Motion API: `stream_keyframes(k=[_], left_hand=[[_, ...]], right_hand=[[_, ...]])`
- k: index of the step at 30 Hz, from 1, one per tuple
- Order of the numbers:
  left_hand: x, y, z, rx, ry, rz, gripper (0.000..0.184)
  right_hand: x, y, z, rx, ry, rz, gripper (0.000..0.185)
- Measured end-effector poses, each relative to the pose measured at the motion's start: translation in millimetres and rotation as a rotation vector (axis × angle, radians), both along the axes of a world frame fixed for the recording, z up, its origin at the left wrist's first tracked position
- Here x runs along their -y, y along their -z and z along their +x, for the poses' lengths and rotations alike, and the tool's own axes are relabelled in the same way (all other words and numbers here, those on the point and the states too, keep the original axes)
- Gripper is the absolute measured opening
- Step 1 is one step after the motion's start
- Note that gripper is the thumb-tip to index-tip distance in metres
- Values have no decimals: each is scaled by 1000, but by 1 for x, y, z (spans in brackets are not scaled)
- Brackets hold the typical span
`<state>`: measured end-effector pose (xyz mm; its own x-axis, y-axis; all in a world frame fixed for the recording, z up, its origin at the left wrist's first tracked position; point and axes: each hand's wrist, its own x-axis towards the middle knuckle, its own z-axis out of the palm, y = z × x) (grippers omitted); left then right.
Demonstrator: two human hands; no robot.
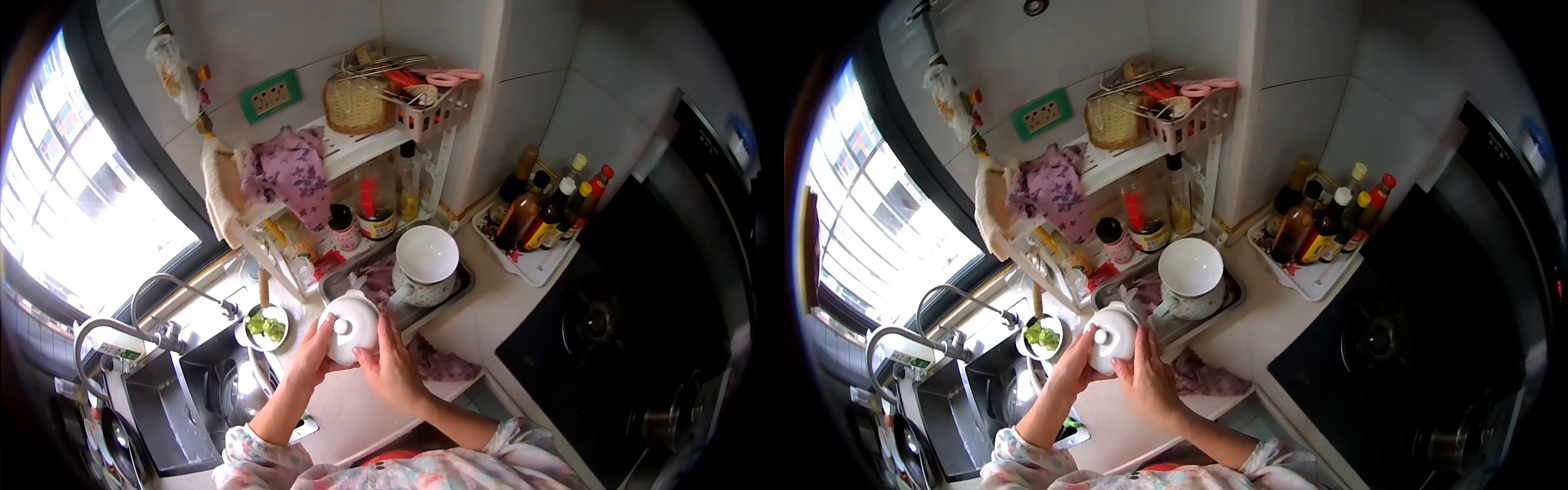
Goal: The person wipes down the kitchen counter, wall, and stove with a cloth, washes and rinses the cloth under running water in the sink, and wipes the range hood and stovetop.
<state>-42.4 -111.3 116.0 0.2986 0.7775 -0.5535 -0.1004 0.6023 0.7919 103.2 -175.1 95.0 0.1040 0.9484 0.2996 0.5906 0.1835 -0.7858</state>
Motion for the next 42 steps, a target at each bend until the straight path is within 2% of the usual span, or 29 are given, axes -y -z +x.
stream_keyframes(k=[1,4,8,12,14,18,22,24,27,30,33,34,37,38,40,42], left_hand=[[-9,5,4,-26,51,-25,48],[-29,9,15,-272,151,-13,49],[-55,15,17,-357,203,59,53],[-71,7,22,-449,281,96,60],[-75,4,21,-445,296,143,61],[-88,7,18,-411,280,151,61],[-104,8,22,-342,275,176,57],[-125,33,23,-334,286,163,53],[-137,59,26,-329,301,63,49],[-139,80,24,-257,249,65,49],[-126,48,38,-321,228,59,50],[-124,48,39,-311,208,73,50],[-116,52,41,-386,89,183,54],[-109,51,41,-446,74,250,56],[-94,42,44,-568,49,390,63],[-83,44,44,-938,143,945,74]], right_hand=[[-5,7,4,16,25,-4,70],[-16,23,12,-158,34,-119,71],[-26,30,12,-304,35,-232,71],[-34,37,8,-335,116,-177,67],[-34,23,9,-380,107,-192,67],[-46,43,-5,-246,225,71,64],[-61,38,-12,-422,244,8,63],[-69,42,-17,-518,258,-50,63],[-78,66,-20,-484,251,-123,68],[-78,67,-17,-384,239,39,70],[-61,72,-8,-307,165,-111,72],[-55,69,0,-363,96,-219,57],[-46,68,17,192,6,-210,38],[-48,67,19,261,16,-192,22],[-60,75,18,356,-4,-301,20],[-70,81,19,405,-20,-398,17]])
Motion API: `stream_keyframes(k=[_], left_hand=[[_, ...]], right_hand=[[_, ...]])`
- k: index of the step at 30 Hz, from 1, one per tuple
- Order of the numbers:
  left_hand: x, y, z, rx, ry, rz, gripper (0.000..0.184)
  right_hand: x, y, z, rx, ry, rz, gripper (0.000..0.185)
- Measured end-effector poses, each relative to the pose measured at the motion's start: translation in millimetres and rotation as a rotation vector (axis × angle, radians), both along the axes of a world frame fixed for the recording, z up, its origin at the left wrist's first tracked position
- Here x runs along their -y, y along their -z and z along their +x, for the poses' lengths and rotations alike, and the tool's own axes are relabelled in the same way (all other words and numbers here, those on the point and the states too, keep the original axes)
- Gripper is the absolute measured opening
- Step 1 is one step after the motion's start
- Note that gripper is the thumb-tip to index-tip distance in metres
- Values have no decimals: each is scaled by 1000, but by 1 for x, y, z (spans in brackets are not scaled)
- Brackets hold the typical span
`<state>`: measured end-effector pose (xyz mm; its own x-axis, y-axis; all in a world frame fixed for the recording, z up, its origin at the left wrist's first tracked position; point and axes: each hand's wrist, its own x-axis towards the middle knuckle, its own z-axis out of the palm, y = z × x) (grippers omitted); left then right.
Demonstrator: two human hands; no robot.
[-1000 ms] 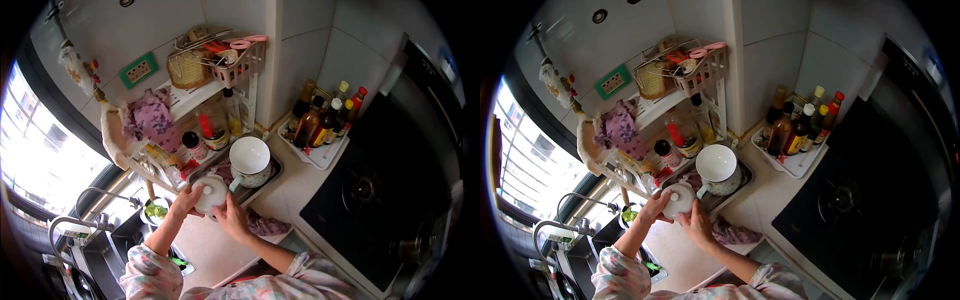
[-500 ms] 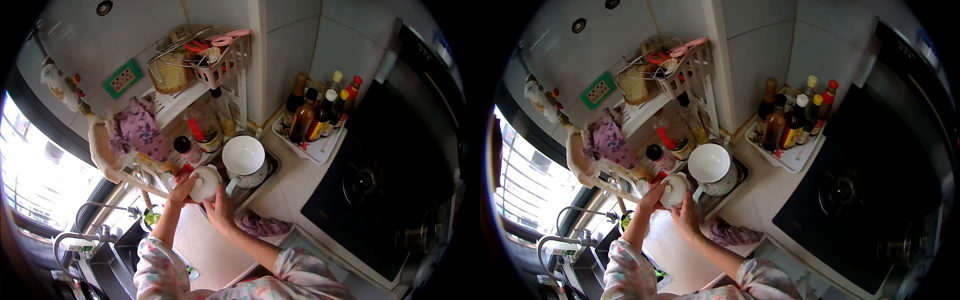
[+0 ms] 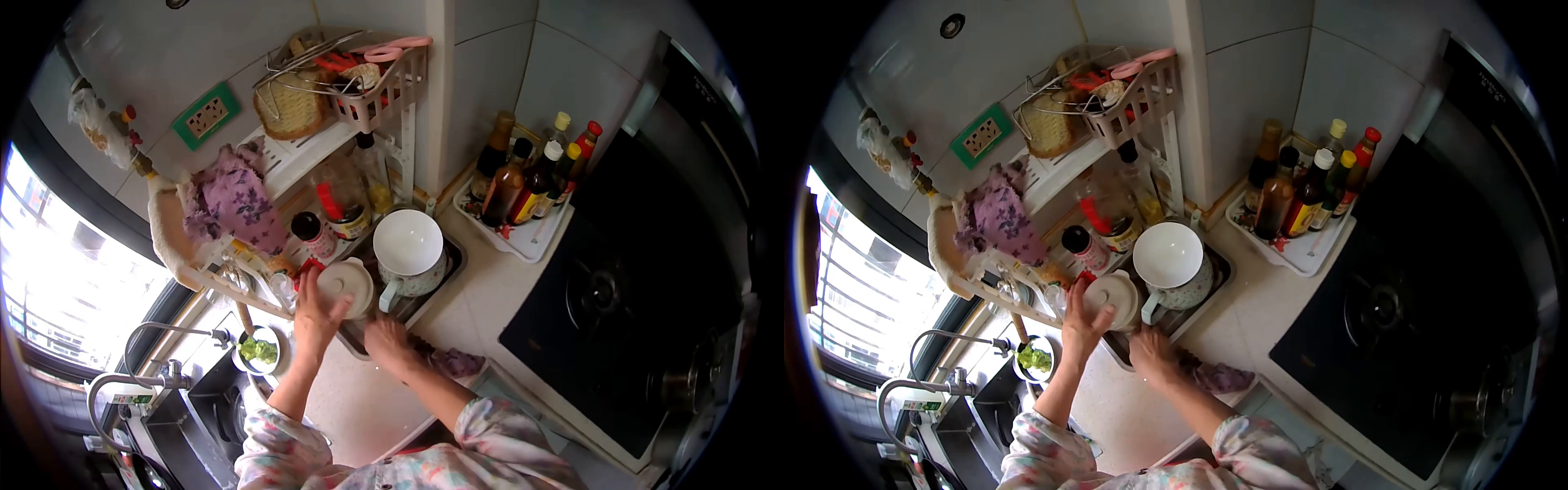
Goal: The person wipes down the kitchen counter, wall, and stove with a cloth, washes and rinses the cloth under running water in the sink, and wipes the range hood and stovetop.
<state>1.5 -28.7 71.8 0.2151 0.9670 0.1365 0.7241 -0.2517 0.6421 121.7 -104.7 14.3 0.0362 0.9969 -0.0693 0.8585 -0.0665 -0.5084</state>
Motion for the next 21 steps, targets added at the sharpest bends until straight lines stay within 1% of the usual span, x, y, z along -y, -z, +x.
stream_keyframes(k=[1,2,4,5,7,9,11,15,18,21], left_hand=[[5,0,1,-196,83,257,81],[7,-2,5,-224,116,199,86],[6,-11,17,-278,177,80,96],[3,-12,20,-307,178,58,97],[-2,-11,27,-360,182,15,100],[-2,-10,28,-333,183,14,98],[-2,-12,27,-307,183,16,96],[-4,-12,25,-296,174,39,93],[-6,-11,25,-285,167,40,92],[-7,-8,23,-259,175,43,92]], right_hand=[[-5,0,1,3,-1,-43,16],[-9,1,1,7,-3,-82,16],[-9,4,4,99,-50,-14,15],[-10,7,4,146,-74,21,14],[-11,13,3,147,-24,85,13],[-10,16,3,140,-19,110,13],[-12,21,2,102,-28,83,9],[-7,-6,3,5,-25,68,9],[4,-1,5,-73,-87,378,10],[24,-13,14,-173,-175,497,9]])
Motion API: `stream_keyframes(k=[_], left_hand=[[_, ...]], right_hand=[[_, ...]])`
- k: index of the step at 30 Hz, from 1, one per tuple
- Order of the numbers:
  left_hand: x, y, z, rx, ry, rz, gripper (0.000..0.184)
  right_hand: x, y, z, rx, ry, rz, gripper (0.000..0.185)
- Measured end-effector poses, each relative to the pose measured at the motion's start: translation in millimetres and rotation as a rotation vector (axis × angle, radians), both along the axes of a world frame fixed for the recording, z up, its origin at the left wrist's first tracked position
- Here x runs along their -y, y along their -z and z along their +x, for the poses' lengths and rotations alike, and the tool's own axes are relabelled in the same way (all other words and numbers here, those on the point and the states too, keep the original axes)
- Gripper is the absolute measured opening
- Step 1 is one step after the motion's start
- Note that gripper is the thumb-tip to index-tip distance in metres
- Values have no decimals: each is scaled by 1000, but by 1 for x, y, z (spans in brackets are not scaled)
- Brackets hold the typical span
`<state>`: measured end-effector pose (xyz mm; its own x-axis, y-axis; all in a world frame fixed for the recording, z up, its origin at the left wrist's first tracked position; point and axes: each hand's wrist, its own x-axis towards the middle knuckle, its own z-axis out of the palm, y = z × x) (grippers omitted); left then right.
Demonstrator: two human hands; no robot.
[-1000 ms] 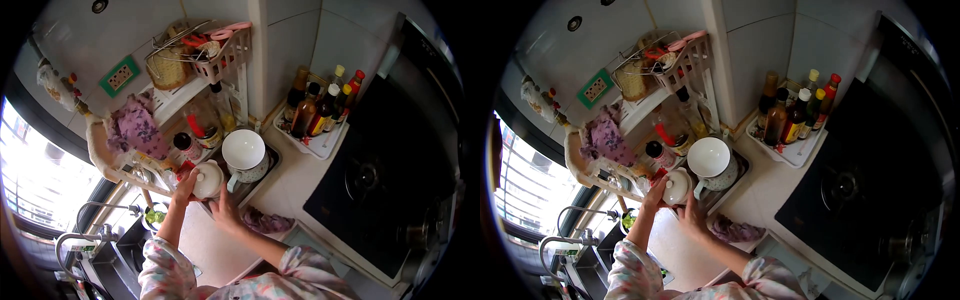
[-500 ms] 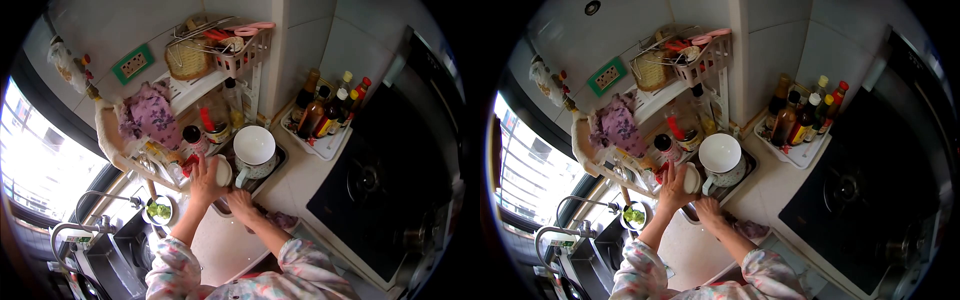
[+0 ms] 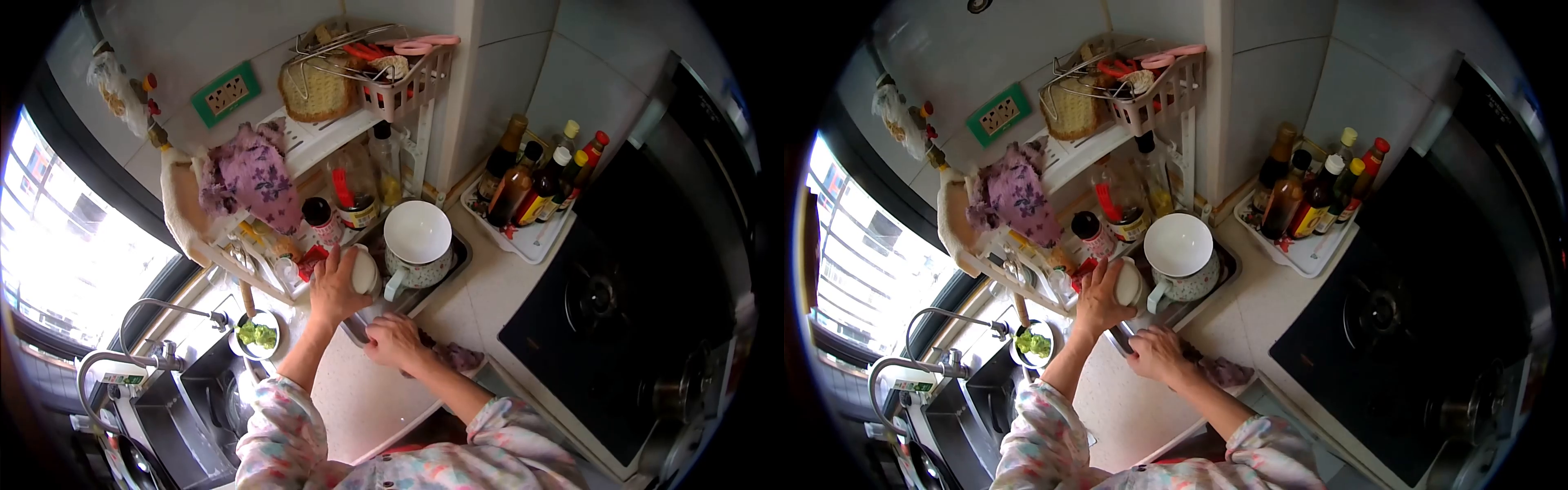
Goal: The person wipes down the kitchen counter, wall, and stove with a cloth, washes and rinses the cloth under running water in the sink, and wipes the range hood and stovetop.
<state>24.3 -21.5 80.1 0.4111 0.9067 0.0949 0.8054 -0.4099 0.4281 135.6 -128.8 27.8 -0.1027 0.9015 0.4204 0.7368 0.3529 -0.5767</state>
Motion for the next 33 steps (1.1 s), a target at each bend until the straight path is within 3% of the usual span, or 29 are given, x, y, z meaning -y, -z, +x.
stream_keyframes(k=[6,10,14,22,28,33], left_hand=[[5,0,2,-9,9,10,92],[4,3,1,11,13,23,92],[2,2,3,-4,12,15,93],[8,0,2,-35,-27,-24,94],[11,1,2,-9,-18,-13,95],[10,6,-24,237,76,109,93]], right_hand=[[20,-35,25,-305,-35,-36,10],[29,-26,34,-954,-36,-402,8],[35,-43,37,-1004,-72,-313,9],[40,-61,29,-1613,-255,-346,5],[44,-106,39,-1792,-370,-298,12],[38,-80,41,-1928,-391,-542,15]])
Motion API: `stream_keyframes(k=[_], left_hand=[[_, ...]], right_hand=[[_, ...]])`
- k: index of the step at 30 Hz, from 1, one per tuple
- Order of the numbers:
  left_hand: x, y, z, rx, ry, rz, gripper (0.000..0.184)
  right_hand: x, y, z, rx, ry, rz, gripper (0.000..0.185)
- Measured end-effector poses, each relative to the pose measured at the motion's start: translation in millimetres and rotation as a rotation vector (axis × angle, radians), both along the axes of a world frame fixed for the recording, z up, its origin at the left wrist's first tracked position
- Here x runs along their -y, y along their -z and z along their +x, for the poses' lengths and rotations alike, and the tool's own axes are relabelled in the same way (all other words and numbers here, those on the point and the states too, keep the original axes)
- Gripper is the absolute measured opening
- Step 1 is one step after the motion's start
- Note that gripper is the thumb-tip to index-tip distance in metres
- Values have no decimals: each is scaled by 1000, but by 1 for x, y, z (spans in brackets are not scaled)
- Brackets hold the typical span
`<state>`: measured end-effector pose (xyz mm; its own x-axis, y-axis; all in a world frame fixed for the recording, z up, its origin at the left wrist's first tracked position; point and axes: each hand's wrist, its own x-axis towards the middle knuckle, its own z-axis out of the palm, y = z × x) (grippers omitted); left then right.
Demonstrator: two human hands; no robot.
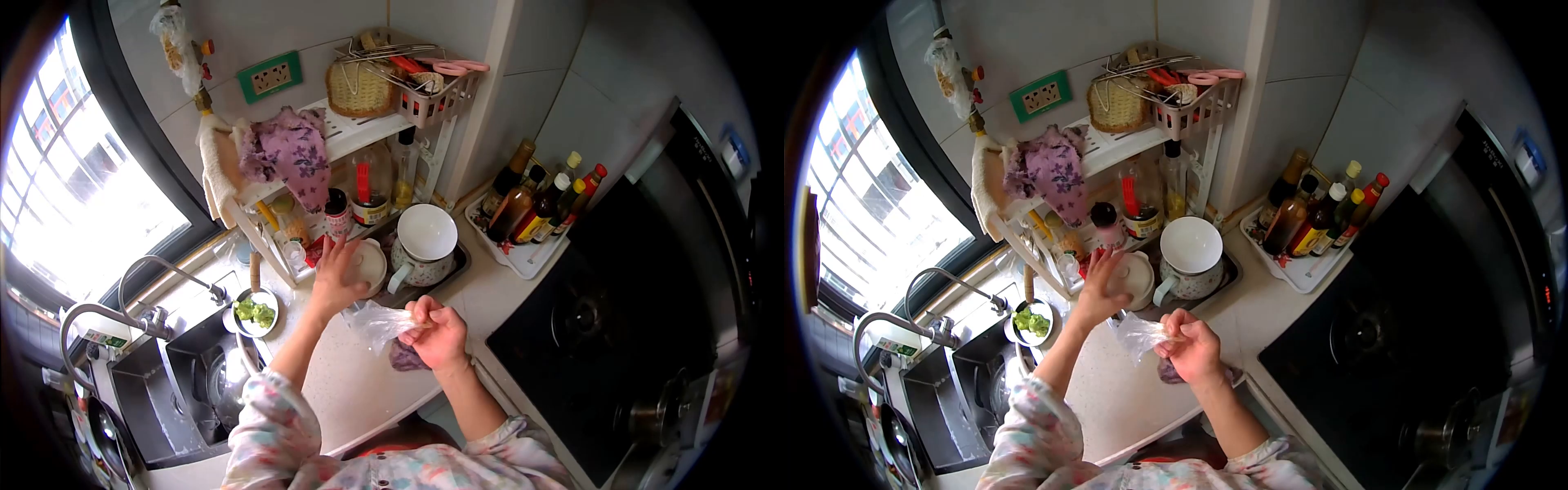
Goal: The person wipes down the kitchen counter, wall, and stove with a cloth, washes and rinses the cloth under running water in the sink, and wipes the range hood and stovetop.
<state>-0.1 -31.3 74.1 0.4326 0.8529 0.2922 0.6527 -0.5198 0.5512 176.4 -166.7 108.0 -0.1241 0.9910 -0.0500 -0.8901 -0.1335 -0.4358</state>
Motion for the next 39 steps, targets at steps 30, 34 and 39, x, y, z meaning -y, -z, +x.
stream_keyframes(k=[30,34,39], left_hand=[[107,-20,56,-122,183,249,24],[122,10,104,78,266,-18,36],[128,52,162,196,224,-249,36]], right_hand=[[-44,159,167,2409,636,23,39],[10,147,119,2345,532,274,46],[57,125,127,1835,459,261,32]])
